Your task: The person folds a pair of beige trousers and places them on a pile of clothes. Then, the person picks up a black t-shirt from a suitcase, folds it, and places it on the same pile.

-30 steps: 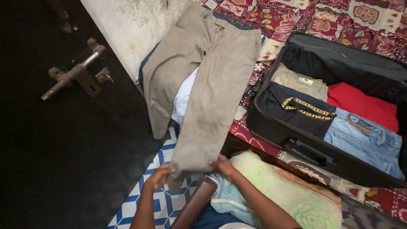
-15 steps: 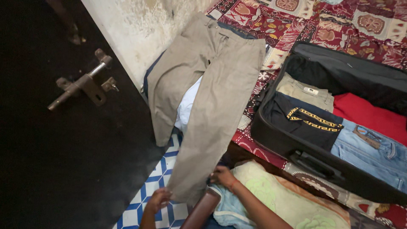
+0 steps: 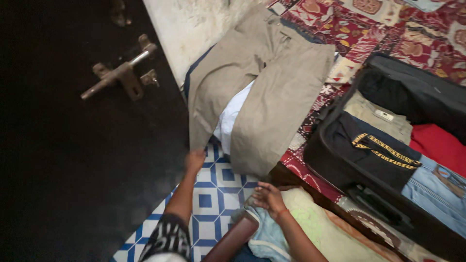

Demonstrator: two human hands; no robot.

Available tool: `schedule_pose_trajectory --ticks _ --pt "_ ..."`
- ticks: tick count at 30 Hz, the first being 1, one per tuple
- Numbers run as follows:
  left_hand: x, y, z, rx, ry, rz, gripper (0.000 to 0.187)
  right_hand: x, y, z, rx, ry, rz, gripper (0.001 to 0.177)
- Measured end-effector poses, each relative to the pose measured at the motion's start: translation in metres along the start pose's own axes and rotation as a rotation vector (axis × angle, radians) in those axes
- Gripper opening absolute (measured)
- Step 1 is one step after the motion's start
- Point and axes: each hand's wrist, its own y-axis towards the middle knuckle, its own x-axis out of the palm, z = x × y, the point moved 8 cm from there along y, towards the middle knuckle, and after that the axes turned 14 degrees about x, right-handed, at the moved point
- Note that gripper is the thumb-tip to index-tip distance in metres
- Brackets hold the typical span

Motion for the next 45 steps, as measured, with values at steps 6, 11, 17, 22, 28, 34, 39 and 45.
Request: schedule_pose_trajectory --ticks 6,11,17,22,28,34,39,45 --pt "-0.022 0.122 0.094 0.225 -0.157 0.357 0.038 0.003 -0.004 -0.001 0.019 0.034 -0.074 0.037" --pt "-0.036 0.142 0.143 0.255 0.087 0.521 0.032 0.002 -0.009 -0.004 0.01 0.105 -0.139 0.038" --pt "-0.045 0.148 0.131 0.098 -0.003 0.509 0.015 0.002 -0.014 -0.006 0.025 0.14 -0.127 0.037" --pt "-0.069 0.12 0.13 0.389 -0.308 0.556 0.023 0.005 -0.014 -0.007 0.032 0.145 -0.148 0.035" --pt "-0.045 0.093 0.125 0.428 0.055 0.178 0.045 0.01 -0.018 -0.006 0.05 0.138 -0.149 0.034" --pt "-0.012 0.094 0.104 0.211 0.122 0.161 0.047 0.009 -0.02 -0.009 0.044 0.129 -0.125 0.036" --pt "0.008 0.087 0.084 0.19 0.02 0.274 0.016 0.005 -0.012 -0.005 0.054 0.133 -0.104 0.034" --pt "-0.003 0.068 0.092 0.519 -0.157 0.327 0.016 0.0 -0.002 0.001 0.058 0.165 -0.119 0.033"
